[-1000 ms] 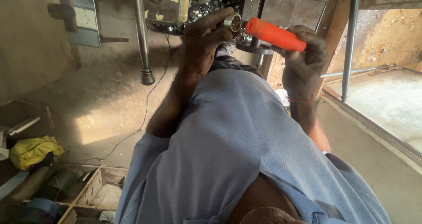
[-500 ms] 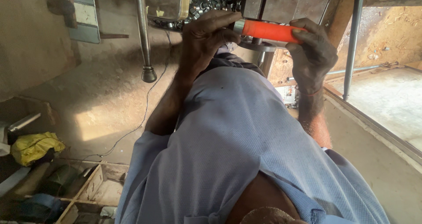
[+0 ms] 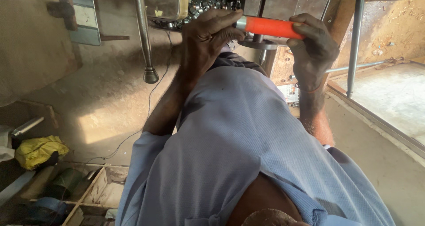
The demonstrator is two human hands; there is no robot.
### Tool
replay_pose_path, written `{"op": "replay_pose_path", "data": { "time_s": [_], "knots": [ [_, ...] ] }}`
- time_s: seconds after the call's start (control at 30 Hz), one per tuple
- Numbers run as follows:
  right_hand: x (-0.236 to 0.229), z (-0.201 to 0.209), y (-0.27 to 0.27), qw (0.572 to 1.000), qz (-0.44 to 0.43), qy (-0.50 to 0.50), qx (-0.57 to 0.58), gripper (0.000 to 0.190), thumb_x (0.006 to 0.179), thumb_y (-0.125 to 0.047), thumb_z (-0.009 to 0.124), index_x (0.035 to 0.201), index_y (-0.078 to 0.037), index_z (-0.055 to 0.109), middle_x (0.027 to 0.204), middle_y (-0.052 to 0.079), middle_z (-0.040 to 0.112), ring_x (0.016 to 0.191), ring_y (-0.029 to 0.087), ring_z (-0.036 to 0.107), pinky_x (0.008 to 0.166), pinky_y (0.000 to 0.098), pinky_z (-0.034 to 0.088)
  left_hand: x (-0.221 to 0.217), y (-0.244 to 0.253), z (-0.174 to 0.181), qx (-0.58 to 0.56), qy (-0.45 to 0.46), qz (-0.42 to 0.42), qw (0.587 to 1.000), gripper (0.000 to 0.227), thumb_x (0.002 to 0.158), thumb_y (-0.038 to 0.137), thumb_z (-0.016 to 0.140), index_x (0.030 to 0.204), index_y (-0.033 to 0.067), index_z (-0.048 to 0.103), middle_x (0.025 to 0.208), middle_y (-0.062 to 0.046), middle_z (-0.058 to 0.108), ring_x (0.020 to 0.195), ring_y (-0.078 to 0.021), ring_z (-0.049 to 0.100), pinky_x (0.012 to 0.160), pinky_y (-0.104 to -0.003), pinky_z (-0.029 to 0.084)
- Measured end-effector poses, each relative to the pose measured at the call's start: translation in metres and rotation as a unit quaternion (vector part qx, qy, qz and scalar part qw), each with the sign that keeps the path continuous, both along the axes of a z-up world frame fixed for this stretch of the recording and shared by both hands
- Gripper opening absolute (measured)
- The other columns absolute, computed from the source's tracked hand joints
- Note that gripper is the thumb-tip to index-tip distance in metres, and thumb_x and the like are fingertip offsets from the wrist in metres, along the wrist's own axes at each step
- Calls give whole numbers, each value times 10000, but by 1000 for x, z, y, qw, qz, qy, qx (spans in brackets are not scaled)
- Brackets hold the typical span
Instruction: The person operates a manual press machine by repeatedly pulling a lever to stamp small metal rings. They use pliers to retrieve and place the rings into the machine's hopper. The person also adjusts a knob on the machine during the process.
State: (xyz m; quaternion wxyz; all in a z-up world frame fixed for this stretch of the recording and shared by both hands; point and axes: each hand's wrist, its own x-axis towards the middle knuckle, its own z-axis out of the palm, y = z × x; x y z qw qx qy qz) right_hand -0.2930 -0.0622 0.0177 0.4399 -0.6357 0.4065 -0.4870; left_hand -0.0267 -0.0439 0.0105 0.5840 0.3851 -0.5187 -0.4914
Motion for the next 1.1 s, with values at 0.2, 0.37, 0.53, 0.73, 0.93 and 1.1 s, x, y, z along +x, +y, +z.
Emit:
{"op": "replay_pose_path", "data": {
  "time_s": [0.2, 0.37, 0.53, 0.73, 0.93, 1.1],
  "knots": [
    [2, -2, 5, 997, 18, -50, 56, 258, 977, 70, 757, 1218, 20, 679, 1293, 198, 669, 1213, 248, 697, 985, 335, 627, 8, 2, 11, 0, -45, -5, 999, 337, 1039, -16, 703, 1351, 98, 643, 1159, -134, 714, 1010, -193, 784, 894, -287, 695],
    [0, -3, 3, 998, 27, -20, 47, 253, 978, 99, 732, 1213, 16, 689, 1291, 188, 687, 1145, 234, 710, 969, 333, 635, 10, 5, 17, 16, -84, 7, 996, 342, 999, -6, 748, 1316, 92, 665, 1122, -124, 731, 973, -180, 786, 842, -265, 701],
    [1, -4, 6, 998, 31, -21, 51, 277, 964, 145, 698, 1205, 10, 692, 1284, 168, 691, 1171, 237, 703, 993, 339, 635, 8, 14, 9, 19, -76, 7, 997, 318, 1015, 5, 739, 1310, 104, 674, 1103, -111, 737, 957, -166, 779, 843, -269, 696],
    [-2, -9, 11, 996, 37, 36, 71, 271, 944, 138, 677, 1186, 16, 698, 1273, 173, 687, 1192, 255, 713, 966, 354, 607, -1, 23, -19, 27, -100, 31, 994, 324, 957, 29, 798, 1257, 103, 703, 1056, -86, 766, 930, -153, 794, 790, -253, 652],
    [-4, 8, 1, 956, 162, 245, 4, 293, 906, -39, 841, 1176, -2, 732, 1104, 164, 753, 1005, 202, 731, 838, 337, 618, -11, 40, -4, 205, -76, -30, 975, 340, 958, 75, 791, 1280, 80, 682, 1197, -96, 744, 1021, -133, 768, 892, -249, 671],
    [12, 10, -2, 895, 238, 375, 33, 454, 853, -246, 841, 1229, -9, 745, 843, 142, 752, 587, 230, 655, 570, 369, 555, -12, 35, 19, 180, -167, -81, 966, 412, 929, 113, 794, 1311, 34, 664, 1264, -123, 696, 1063, -190, 730, 934, -290, 617]
  ]
}}
